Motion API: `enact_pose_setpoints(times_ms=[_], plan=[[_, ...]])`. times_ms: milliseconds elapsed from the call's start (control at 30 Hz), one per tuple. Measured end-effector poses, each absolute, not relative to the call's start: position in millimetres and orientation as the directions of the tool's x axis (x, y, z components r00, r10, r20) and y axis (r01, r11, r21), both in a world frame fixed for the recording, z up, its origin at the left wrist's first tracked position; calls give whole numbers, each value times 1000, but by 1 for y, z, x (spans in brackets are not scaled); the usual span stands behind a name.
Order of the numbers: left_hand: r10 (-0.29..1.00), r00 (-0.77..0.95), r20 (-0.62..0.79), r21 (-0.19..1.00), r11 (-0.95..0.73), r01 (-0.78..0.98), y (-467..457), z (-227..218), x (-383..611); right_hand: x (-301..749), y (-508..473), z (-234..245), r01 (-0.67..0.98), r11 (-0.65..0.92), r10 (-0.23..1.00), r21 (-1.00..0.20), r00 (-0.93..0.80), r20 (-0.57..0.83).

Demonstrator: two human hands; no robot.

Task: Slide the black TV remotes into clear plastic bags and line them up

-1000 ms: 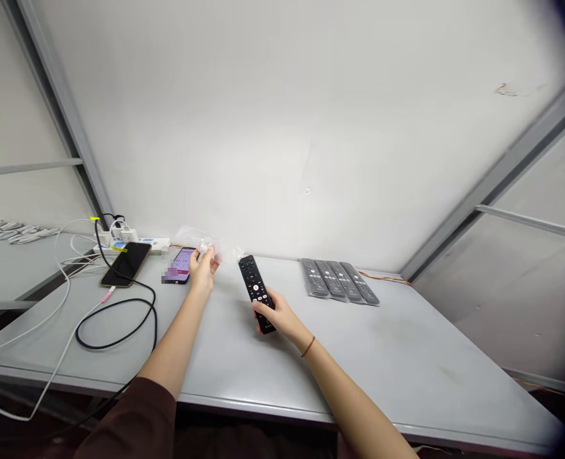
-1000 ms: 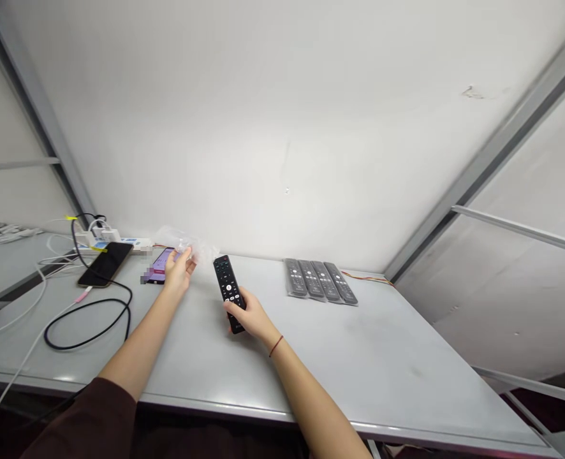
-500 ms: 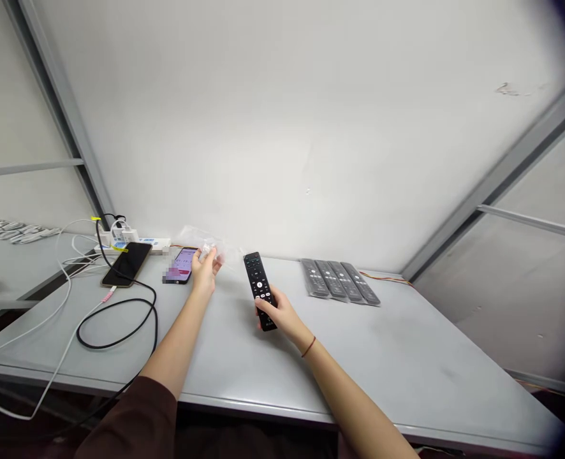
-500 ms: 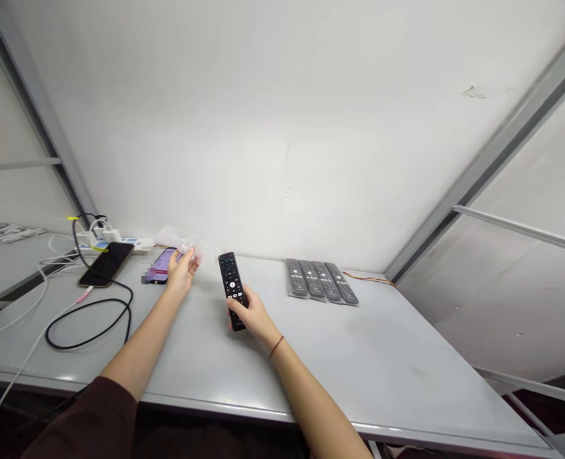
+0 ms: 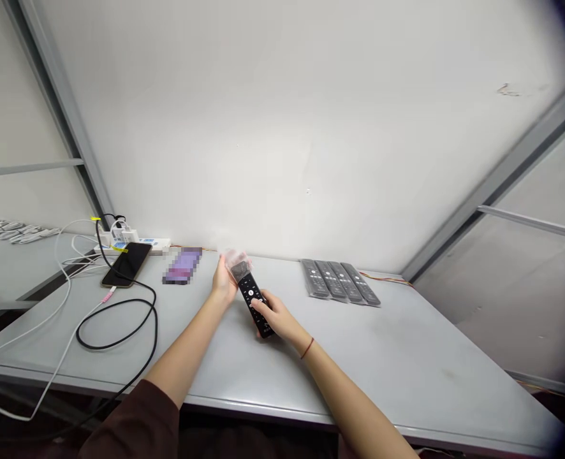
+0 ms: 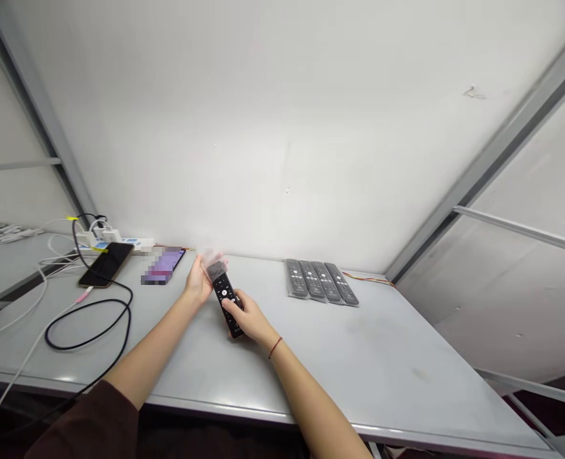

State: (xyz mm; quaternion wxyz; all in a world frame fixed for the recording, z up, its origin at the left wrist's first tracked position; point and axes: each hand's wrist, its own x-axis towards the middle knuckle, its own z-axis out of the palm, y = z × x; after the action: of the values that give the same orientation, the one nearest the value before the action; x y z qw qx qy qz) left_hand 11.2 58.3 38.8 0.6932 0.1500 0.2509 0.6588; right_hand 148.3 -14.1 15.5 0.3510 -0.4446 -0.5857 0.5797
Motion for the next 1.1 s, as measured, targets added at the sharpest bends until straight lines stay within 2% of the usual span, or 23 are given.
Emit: enact_pose_setpoints(times_ms=[233, 400, 500, 600, 700, 767, 867, 967, 1100], plan=[[985, 9, -173, 710, 131, -692, 36, 32, 42, 149, -10, 11, 29, -47, 974, -999, -222, -52], [994, -51, -100, 877, 64, -476, 25, 13, 54, 150, -8, 11, -9, -17, 991, -1000, -130, -16], [998, -54, -44, 920, 20, -390, 25, 5, 55, 150, -8, 14, -20, 2, 996, -1000, -84, 4], [998, -11, -61, 927, 53, -372, 30, 4, 53, 151, -7, 17, -41, 29, 998, -999, -60, 31], [992, 40, -121, 890, 126, -437, 35, 8, 50, 152, -5, 19, -40, 19, 998, -999, -53, 21], [983, 75, -168, 825, 182, -535, 38, 14, 46, 152, -5, 19, -19, -17, 996, -1000, -86, -15], [971, 117, -209, 699, 232, -676, 42, 23, 39, 151, -7, 18, 12, -91, 973, -996, -214, -91], [949, 80, -305, 571, 249, -783, 49, 28, 30, 151, -10, 17, -3, -152, 932, -988, -335, -142], [921, 11, -390, 474, 210, -855, 63, 26, 15, 158, -15, 23, -33, -148, 839, -988, -533, -108]])
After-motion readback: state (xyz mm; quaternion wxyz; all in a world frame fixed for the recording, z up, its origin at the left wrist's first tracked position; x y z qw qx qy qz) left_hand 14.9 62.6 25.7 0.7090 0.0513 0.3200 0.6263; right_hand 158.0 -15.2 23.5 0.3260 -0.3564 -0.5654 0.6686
